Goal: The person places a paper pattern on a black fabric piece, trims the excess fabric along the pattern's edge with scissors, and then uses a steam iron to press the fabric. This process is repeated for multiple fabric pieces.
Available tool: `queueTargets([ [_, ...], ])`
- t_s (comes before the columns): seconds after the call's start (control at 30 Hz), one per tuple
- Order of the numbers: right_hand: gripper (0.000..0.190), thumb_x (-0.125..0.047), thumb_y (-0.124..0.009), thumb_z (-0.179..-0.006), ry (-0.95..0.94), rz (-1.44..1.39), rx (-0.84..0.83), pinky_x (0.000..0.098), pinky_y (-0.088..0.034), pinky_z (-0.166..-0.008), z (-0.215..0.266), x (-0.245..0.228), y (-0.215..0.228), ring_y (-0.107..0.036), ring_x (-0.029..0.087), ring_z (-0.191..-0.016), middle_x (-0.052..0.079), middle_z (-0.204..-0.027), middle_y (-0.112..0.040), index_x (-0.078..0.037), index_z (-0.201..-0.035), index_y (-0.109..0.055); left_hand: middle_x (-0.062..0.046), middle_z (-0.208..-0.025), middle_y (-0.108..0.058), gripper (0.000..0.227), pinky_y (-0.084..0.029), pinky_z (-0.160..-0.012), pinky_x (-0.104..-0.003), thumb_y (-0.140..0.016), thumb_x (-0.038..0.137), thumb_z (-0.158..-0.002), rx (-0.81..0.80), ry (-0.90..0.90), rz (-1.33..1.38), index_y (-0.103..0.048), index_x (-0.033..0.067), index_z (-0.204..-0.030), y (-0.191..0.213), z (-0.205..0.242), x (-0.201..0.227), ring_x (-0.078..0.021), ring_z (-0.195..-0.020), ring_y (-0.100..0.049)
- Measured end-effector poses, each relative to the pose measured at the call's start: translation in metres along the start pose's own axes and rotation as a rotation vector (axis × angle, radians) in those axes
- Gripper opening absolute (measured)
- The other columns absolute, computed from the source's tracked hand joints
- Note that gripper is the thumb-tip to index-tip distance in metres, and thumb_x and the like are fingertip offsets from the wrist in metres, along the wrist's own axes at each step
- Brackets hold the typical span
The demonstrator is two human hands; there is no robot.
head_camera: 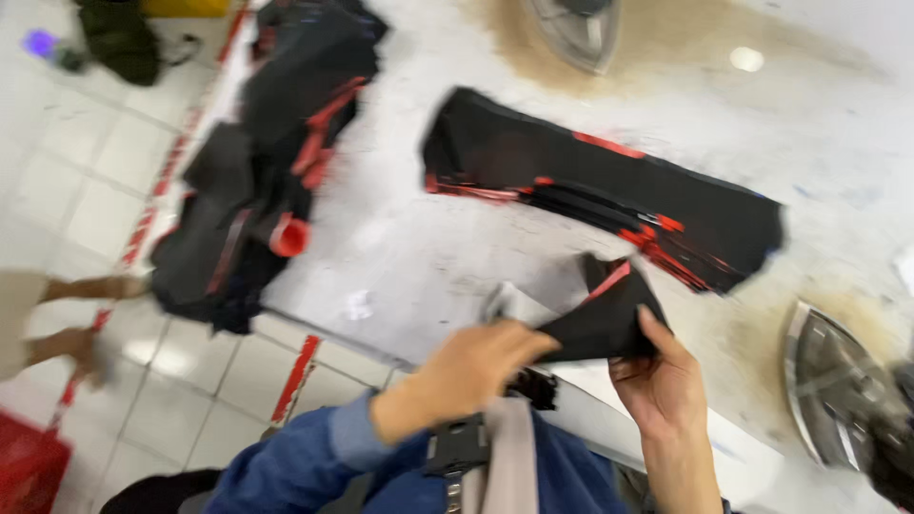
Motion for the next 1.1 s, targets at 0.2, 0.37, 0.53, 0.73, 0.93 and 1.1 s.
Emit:
queueTargets([
  [0.2,0.009,-0.006,-0.065,-0.082,0.231,-0.430,-0.081,0.0340,-0.056,-0.090,-0.010,-0.028,0.065,-0.069,0.021,-0.092,0.012,-0.096,-0.070,-0.005,-0.091,-0.068,-0.001,-0.075,-0.051,0.013,-0.039,-0.065,-0.035,-0.064,0.004,-0.081,0.482,-0.125,-0.415,-0.070,0.0157,-0.077,-0.002,0.007,-0.082,-0.0219,-0.069,-0.051],
  [0.37,0.010,-0.002,-0.066,-0.082,0.215,-0.396,0.117,0.0332,-0.056,-0.088,-0.054,-0.013,0.128,-0.068,0.020,-0.093,0.010,-0.094,-0.070,-0.006,-0.091,-0.068,0.008,-0.096,-0.054,0.033,-0.029,-0.088,-0.037,-0.058,0.005,-0.070,0.229,0.181,-0.554,-0.067,0.0303,-0.091,-0.019,0.020,-0.122,-0.0156,-0.099,-0.049],
  [0.53,0.014,-0.004,-0.065,-0.082,0.190,-0.053,0.216,0.0262,-0.056,-0.076,-0.068,-0.021,0.166,-0.067,0.016,-0.077,0.005,-0.084,-0.067,-0.010,-0.095,-0.066,0.001,-0.106,-0.059,0.040,-0.036,-0.095,-0.039,-0.060,0.004,-0.059,0.277,0.396,-0.268,-0.069,0.0258,-0.090,-0.009,0.030,-0.148,-0.0253,-0.108,-0.053],
  [0.73,0.040,-0.032,-0.080,-0.080,0.365,0.535,0.367,0.0231,-0.042,-0.043,-0.095,-0.039,0.189,-0.048,0.015,-0.041,0.007,-0.048,-0.039,0.002,-0.080,-0.059,-0.015,-0.091,-0.061,0.080,-0.049,-0.076,-0.043,-0.089,0.040,-0.062,0.466,1.040,-0.285,-0.043,0.0059,-0.117,-0.007,0.019,-0.148,-0.0355,-0.089,-0.061],
  [0.93,0.027,-0.018,-0.076,-0.086,0.501,0.624,0.369,0.0428,-0.050,-0.075,-0.101,-0.041,0.173,-0.064,0.026,-0.092,0.018,-0.090,-0.064,0.000,-0.102,-0.066,-0.009,-0.065,-0.063,0.027,-0.048,-0.060,-0.035,-0.080,0.031,-0.073,0.222,1.143,-0.234,-0.065,0.0097,-0.082,-0.008,0.023,-0.149,-0.0295,-0.069,-0.065],
  [1.1,0.019,-0.010,-0.058,-0.107,1.027,0.974,0.454,0.0322,-0.047,-0.069,-0.071,-0.050,0.151,-0.061,0.024,-0.076,0.016,-0.076,-0.057,0.002,-0.093,-0.059,-0.015,-0.086,-0.067,0.007,-0.051,-0.073,-0.036,-0.064,0.004,-0.091,0.812,0.700,-0.201,-0.063,0.0065,-0.098,-0.017,0.010,-0.131,-0.0314,-0.085,-0.066],
])
Point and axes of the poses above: each hand's wrist, its own z-axis away from the middle knuckle, its own y-axis out of the back of the hand, x = y × z, the point moved 2 cm from there along -z, towards the middle knuckle
